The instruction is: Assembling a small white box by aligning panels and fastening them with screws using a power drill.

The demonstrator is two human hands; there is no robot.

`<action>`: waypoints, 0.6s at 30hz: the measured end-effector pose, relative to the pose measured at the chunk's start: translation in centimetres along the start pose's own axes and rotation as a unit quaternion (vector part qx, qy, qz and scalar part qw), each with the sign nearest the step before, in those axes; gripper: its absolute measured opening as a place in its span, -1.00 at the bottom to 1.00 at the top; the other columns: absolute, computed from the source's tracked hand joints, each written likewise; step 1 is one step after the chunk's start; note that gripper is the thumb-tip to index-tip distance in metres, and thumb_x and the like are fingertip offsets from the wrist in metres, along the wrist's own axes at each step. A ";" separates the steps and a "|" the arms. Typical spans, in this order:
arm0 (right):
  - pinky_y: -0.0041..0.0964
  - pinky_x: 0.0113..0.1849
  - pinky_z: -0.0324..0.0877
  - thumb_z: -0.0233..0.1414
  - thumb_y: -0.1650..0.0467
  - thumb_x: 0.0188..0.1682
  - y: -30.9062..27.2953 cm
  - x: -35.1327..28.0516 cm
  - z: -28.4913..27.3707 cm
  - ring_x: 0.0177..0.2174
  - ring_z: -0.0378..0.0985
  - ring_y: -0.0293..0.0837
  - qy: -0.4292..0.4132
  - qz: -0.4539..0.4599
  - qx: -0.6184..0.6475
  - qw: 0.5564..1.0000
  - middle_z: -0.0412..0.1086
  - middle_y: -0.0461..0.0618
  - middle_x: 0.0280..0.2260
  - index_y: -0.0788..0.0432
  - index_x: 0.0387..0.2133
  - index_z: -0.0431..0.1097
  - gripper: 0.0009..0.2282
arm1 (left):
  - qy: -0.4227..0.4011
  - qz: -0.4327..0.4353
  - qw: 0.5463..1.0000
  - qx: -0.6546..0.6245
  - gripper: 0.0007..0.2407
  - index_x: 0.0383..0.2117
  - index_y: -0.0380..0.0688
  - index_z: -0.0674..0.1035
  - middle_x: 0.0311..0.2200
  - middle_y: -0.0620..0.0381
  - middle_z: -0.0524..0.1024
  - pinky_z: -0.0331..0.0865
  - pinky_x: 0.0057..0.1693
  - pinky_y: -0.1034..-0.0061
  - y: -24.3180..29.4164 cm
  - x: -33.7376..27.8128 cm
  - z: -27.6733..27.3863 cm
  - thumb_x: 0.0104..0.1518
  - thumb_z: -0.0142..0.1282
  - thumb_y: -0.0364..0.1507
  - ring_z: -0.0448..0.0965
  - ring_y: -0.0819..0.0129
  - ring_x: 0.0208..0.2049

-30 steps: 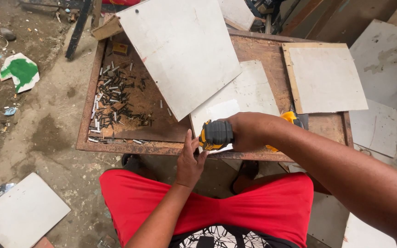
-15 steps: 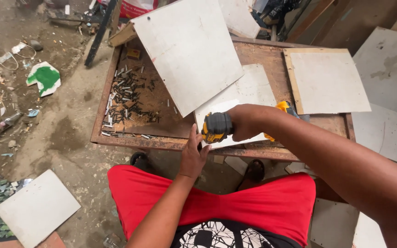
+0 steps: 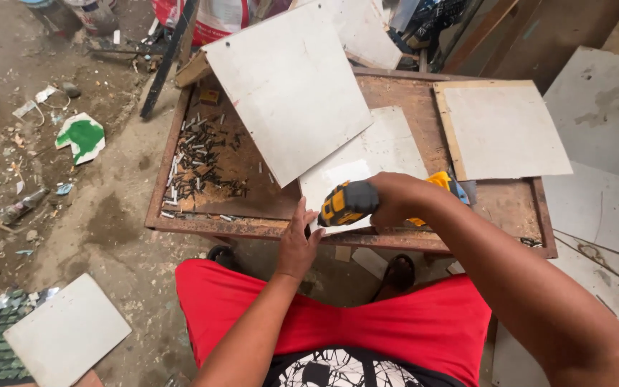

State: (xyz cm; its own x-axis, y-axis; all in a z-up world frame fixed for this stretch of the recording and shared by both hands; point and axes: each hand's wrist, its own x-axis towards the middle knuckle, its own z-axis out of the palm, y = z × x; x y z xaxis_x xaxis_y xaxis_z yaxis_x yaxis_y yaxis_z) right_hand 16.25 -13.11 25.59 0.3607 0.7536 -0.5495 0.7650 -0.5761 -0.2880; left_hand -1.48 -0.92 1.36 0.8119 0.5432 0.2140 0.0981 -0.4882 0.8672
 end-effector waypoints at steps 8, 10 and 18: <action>-0.01 -0.19 0.54 0.15 0.47 -0.34 -4.7 3.9 -2.0 -0.27 0.67 0.15 -0.056 -0.011 -0.102 0.993 0.58 0.09 -0.40 0.14 -0.33 0.53 -0.76 | -0.044 -0.041 0.993 -0.100 -0.04 0.44 -0.02 0.05 0.11 -0.12 0.50 0.38 0.26 0.05 6.0 2.4 -5.4 -0.22 0.36 -0.30 0.46 -0.05 0.19; -0.03 -0.21 0.55 0.11 0.50 -0.35 -4.6 4.6 -2.1 -0.29 0.67 0.13 -0.077 0.013 -0.094 0.993 0.57 0.07 -0.43 0.13 -0.35 0.53 -0.76 | -0.066 -0.025 0.986 -0.152 0.11 0.44 -0.05 0.06 0.13 -0.07 0.49 0.36 0.27 0.14 9.7 3.3 -7.3 -0.47 0.50 -0.49 0.46 0.04 0.21; 0.01 -0.29 0.56 0.18 0.48 -0.28 -6.4 3.2 -3.4 -0.37 0.68 0.16 -0.049 0.006 -0.079 0.996 0.55 0.05 -0.48 0.12 -0.30 0.55 -0.77 | 0.165 0.053 0.974 -0.144 -0.46 -0.25 0.07 0.51 -0.29 0.28 0.65 0.55 0.00 0.46 11.4 6.8 -5.0 -0.28 0.52 -0.01 0.70 0.33 -0.19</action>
State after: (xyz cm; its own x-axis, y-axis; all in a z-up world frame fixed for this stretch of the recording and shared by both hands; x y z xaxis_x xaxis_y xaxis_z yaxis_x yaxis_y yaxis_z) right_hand 14.34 -5.96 28.39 0.3218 0.7084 -0.6282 0.8383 -0.5216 -0.1588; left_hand 2.27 0.63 14.96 0.5741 0.7138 0.4011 -0.1798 -0.3679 0.9123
